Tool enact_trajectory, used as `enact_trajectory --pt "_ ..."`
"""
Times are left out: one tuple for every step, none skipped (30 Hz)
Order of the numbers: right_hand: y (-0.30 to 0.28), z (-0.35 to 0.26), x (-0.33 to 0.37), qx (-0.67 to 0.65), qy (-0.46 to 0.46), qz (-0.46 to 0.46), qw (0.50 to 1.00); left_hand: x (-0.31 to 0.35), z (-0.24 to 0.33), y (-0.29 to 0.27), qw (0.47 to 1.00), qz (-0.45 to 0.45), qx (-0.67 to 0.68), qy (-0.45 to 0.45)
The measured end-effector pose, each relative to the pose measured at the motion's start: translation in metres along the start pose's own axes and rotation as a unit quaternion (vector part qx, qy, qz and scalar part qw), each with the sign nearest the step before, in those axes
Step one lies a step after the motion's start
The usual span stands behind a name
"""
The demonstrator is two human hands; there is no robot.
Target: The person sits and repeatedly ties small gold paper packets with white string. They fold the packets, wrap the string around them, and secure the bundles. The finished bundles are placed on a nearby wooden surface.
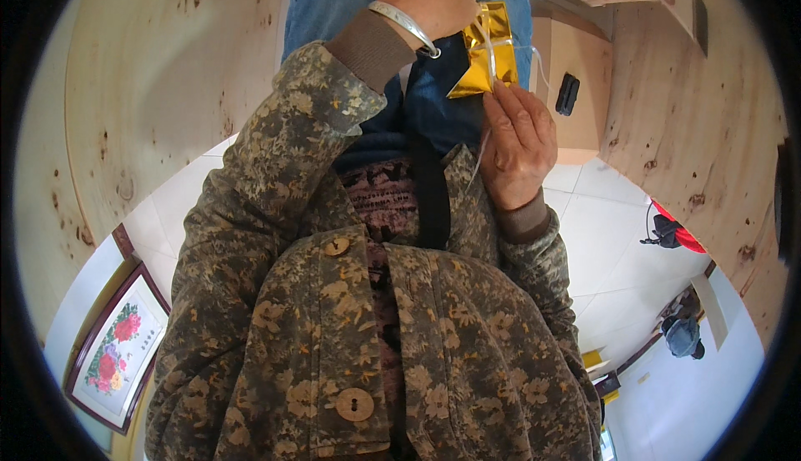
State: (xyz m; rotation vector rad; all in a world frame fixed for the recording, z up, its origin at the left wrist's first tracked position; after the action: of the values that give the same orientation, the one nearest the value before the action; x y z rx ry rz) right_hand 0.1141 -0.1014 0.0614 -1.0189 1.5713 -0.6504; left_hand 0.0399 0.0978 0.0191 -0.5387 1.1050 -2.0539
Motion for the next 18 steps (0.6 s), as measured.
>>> enact_trajectory --pt "0.0 0.0 0.001 0.004 0.001 -0.003 1.0 0.0 0.0 0.001 1.0 -0.006 0.001 -0.001" --pt "0.0 -0.001 0.002 0.007 0.002 -0.005 1.0 0.0 -0.001 0.002 1.0 -0.011 0.002 -0.001" --pt "0.0 -0.002 0.003 0.011 0.004 -0.01 1.0 -0.001 -0.001 0.001 1.0 -0.004 -0.001 0.006" --pt "-0.001 -0.002 0.004 0.013 0.005 -0.01 1.0 -0.001 -0.001 0.001 1.0 0.003 -0.003 0.014" --pt "0.0 -0.003 0.004 0.016 0.006 -0.013 1.0 -0.001 -0.001 0.001 1.0 0.009 -0.005 0.021" --pt "0.0 -0.003 0.005 0.018 0.008 -0.019 1.0 -0.001 -0.003 0.001 1.0 0.006 0.006 0.015" --pt "0.0 -0.003 0.006 0.017 0.011 -0.018 1.0 -0.001 -0.005 0.002 1.0 0.003 0.016 0.008" --pt "0.001 -0.003 0.006 0.017 0.014 -0.021 1.0 -0.002 -0.006 0.003 1.0 0.001 0.026 0.0" --pt "0.002 -0.003 0.007 0.016 0.017 -0.024 0.999 -0.002 -0.006 0.005 1.0 -0.004 0.021 -0.006" --pt "0.002 -0.004 0.007 0.018 0.017 -0.022 0.999 -0.002 -0.006 0.006 1.0 -0.009 0.017 -0.013" --pt "0.002 -0.004 0.007 0.019 0.016 -0.02 0.999 -0.001 -0.005 0.008 1.0 -0.015 0.012 -0.02" --pt "0.002 -0.004 0.007 0.021 0.015 -0.018 0.999 -0.003 0.0 0.006 0.999 0.024 -0.037 0.004" --pt "0.002 -0.005 0.007 0.022 0.018 -0.02 0.999 -0.004 0.007 0.004 0.994 0.064 -0.086 0.027" --pt "0.001 -0.004 0.007 0.022 0.019 -0.022 0.999 -0.003 0.014 0.001 0.984 0.104 -0.135 0.05" --pt "0.002 -0.004 0.007 0.022 0.021 -0.026 0.999 -0.004 0.014 0.001 0.99 0.088 -0.11 0.031" --pt "0.001 -0.004 0.007 0.02 0.021 -0.023 0.999 -0.003 0.014 0.0 0.994 0.073 -0.086 0.012" --pt "0.001 -0.004 0.007 0.018 0.022 -0.023 0.999 -0.002 0.014 -0.002 0.996 0.057 -0.061 -0.008" --pt "0.001 -0.004 0.006 0.016 0.023 -0.023 0.999 0.0 0.017 -0.005 0.997 0.059 -0.04 -0.002"
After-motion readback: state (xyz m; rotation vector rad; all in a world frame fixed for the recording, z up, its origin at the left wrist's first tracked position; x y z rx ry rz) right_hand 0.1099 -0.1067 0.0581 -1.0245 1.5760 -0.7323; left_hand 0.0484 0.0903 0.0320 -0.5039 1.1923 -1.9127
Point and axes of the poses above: each hand's wrist, its own x-axis away from the middle knuckle, its own y-axis out of the palm, z = x × y, the point moved 5 cm from there along -x, towards the middle knuckle, and after that the axes turned 2 degrees about -y, right-handed, at the moved point
